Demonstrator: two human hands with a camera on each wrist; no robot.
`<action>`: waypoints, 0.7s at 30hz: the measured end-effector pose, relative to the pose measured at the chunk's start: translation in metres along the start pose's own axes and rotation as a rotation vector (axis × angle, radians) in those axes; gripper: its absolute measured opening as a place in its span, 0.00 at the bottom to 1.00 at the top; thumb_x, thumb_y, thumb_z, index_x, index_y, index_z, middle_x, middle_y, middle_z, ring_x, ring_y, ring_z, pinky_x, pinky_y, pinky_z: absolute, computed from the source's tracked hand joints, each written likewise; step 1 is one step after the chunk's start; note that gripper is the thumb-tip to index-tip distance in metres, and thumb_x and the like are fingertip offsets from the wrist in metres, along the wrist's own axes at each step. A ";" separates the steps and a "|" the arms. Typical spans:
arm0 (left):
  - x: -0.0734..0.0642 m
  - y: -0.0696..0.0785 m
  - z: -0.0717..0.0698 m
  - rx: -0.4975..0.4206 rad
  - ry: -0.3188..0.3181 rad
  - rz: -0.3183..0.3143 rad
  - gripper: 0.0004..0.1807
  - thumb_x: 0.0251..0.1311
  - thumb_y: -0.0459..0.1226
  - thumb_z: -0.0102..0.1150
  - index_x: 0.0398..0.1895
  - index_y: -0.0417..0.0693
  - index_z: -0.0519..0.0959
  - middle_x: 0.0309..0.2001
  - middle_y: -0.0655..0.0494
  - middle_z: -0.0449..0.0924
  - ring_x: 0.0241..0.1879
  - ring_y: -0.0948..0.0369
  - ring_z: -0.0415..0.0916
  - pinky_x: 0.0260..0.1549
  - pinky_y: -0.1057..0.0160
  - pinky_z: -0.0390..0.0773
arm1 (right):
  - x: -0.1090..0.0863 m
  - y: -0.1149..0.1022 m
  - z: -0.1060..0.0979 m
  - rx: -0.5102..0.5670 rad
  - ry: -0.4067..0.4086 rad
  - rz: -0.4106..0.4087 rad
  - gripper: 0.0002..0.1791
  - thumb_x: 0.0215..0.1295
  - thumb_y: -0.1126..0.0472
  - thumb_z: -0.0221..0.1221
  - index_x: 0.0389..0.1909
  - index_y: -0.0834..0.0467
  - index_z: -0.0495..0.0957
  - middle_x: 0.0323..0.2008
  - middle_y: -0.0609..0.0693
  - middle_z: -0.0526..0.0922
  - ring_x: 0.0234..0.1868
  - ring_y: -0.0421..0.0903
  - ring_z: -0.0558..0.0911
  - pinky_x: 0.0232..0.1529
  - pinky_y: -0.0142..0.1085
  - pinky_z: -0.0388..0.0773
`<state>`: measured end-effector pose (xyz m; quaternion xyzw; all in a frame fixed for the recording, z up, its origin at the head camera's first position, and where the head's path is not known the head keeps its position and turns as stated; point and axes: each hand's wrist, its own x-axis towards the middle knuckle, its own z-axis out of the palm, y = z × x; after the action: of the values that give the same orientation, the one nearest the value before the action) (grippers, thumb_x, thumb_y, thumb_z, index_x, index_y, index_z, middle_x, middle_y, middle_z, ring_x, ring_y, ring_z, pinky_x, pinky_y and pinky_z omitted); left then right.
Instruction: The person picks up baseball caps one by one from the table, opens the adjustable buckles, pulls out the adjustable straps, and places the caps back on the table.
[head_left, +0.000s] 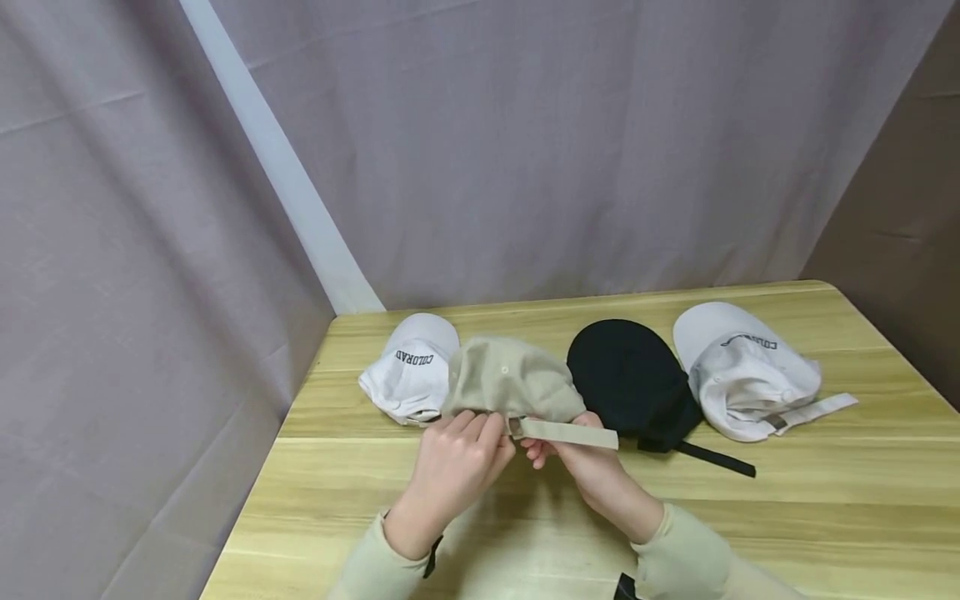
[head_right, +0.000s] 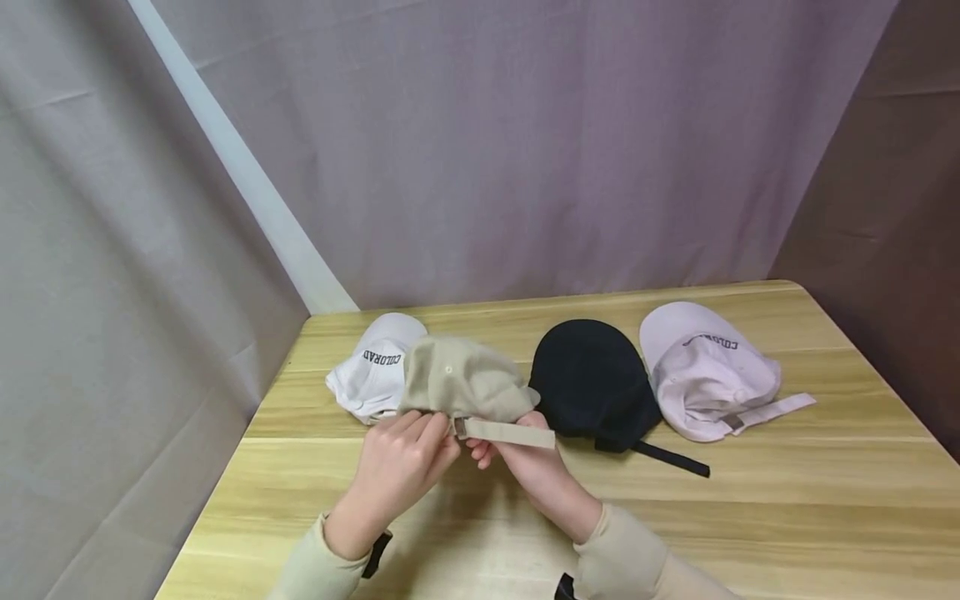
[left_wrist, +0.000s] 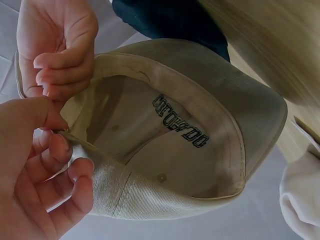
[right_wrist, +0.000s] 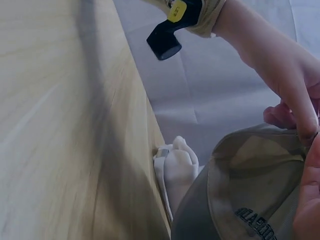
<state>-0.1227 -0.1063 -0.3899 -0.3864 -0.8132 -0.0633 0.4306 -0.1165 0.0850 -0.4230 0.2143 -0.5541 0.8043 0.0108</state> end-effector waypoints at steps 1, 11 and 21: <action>0.000 0.001 0.000 -0.004 0.002 -0.006 0.09 0.60 0.34 0.47 0.21 0.50 0.70 0.15 0.64 0.65 0.15 0.66 0.60 0.14 0.72 0.58 | 0.000 0.000 0.001 0.003 0.002 0.005 0.16 0.73 0.66 0.56 0.31 0.48 0.88 0.26 0.43 0.87 0.25 0.35 0.84 0.27 0.29 0.81; -0.002 0.001 -0.001 -0.053 0.035 -0.023 0.11 0.61 0.34 0.46 0.21 0.51 0.69 0.15 0.65 0.64 0.15 0.67 0.58 0.15 0.74 0.55 | 0.000 -0.001 -0.001 0.073 -0.052 0.081 0.14 0.75 0.63 0.54 0.35 0.50 0.88 0.29 0.44 0.87 0.28 0.35 0.84 0.30 0.27 0.80; -0.004 0.006 -0.002 -0.111 0.056 0.020 0.10 0.60 0.34 0.46 0.21 0.52 0.68 0.15 0.66 0.62 0.15 0.67 0.58 0.15 0.74 0.54 | -0.003 0.001 -0.017 0.216 -0.341 0.112 0.11 0.76 0.63 0.53 0.47 0.54 0.84 0.37 0.45 0.87 0.36 0.38 0.85 0.39 0.30 0.81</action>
<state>-0.1160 -0.1048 -0.3931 -0.4158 -0.7921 -0.1147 0.4319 -0.1194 0.1001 -0.4296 0.3162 -0.4694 0.8105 -0.1510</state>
